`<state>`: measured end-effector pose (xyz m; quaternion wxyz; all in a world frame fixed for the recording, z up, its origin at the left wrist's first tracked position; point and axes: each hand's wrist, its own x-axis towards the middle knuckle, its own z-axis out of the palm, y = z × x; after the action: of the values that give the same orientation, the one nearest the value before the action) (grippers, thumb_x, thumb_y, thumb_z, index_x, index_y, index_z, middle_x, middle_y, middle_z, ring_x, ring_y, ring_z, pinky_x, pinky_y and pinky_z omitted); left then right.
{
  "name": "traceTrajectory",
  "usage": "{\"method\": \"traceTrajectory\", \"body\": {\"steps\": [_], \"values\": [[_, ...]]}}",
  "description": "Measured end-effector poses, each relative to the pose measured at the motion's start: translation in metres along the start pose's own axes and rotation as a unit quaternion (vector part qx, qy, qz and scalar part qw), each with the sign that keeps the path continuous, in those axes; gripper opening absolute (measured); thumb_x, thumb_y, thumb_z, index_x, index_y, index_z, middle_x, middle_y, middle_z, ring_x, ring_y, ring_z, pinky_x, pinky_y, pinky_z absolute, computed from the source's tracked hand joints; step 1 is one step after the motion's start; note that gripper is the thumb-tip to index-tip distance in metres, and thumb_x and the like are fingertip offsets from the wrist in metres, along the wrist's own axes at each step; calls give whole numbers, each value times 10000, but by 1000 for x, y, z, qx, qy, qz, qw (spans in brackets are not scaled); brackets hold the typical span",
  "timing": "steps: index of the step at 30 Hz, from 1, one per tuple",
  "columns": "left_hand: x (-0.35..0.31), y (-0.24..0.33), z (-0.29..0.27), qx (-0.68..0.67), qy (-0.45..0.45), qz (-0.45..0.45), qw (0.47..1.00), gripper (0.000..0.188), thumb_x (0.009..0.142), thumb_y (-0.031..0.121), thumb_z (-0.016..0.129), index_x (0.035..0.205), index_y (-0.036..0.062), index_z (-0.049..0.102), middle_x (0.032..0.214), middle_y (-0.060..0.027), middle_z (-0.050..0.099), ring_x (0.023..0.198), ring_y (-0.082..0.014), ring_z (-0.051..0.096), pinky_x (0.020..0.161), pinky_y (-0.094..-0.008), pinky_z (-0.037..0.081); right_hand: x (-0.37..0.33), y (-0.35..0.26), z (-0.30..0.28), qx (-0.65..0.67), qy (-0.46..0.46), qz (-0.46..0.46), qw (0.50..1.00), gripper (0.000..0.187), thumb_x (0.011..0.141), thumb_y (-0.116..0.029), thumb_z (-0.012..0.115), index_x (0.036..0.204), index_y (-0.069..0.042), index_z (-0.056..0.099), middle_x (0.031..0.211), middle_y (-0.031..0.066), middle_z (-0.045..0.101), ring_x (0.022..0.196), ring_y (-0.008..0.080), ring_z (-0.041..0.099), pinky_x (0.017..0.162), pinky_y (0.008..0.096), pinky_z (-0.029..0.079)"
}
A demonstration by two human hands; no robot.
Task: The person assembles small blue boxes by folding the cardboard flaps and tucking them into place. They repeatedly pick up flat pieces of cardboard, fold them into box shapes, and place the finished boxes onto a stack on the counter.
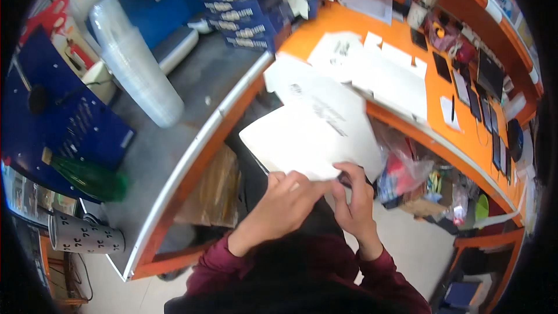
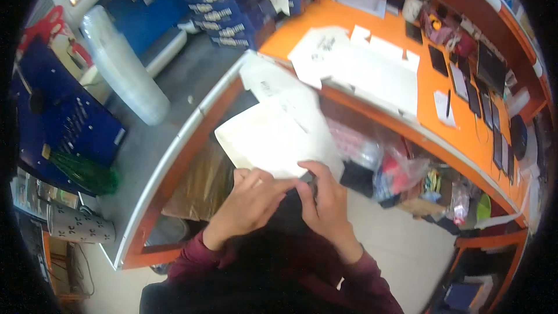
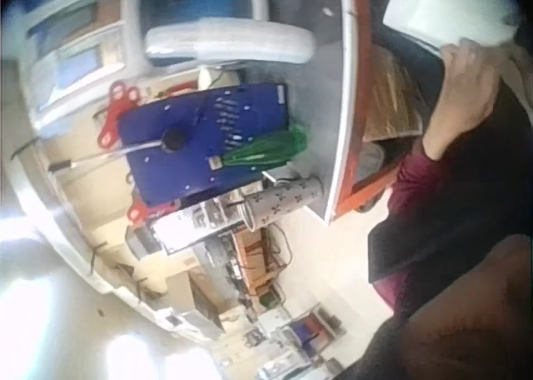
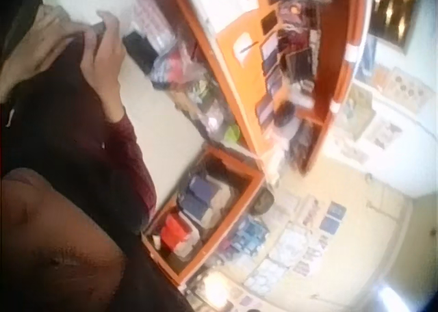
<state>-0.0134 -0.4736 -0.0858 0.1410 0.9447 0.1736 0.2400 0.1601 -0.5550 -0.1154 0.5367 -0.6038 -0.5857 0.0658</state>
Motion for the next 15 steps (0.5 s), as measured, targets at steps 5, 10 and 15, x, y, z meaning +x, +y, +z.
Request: {"method": "traceTrajectory", "body": {"steps": [5,10,15], "values": [[45,-5,-16,155,225,155,949,443,809,124,654,1250,98,681,1175,53,683,791,-96,568,668,-327,337,27,28,-2,28,41,-188,981,408,964,-140,609,1328,-38,454,1381,368,412,1273,491,467,1070,540,371],[96,-38,-67,285,313,129,897,479,787,81,659,1265,87,680,1020,56,706,735,-128,566,658,-348,361,64,34,3,57,141,-224,963,488,983,-202,593,1389,-34,381,1536,349,259,1407,471,337,1128,527,321],[124,-120,-46,291,327,16,899,334,850,72,703,1181,111,714,769,-42,675,689,-210,601,706,-357,414,50,57,-1,19,130,-124,984,459,948,-134,607,1357,-8,441,1497,296,346,1409,462,343,1140,517,303]]}}
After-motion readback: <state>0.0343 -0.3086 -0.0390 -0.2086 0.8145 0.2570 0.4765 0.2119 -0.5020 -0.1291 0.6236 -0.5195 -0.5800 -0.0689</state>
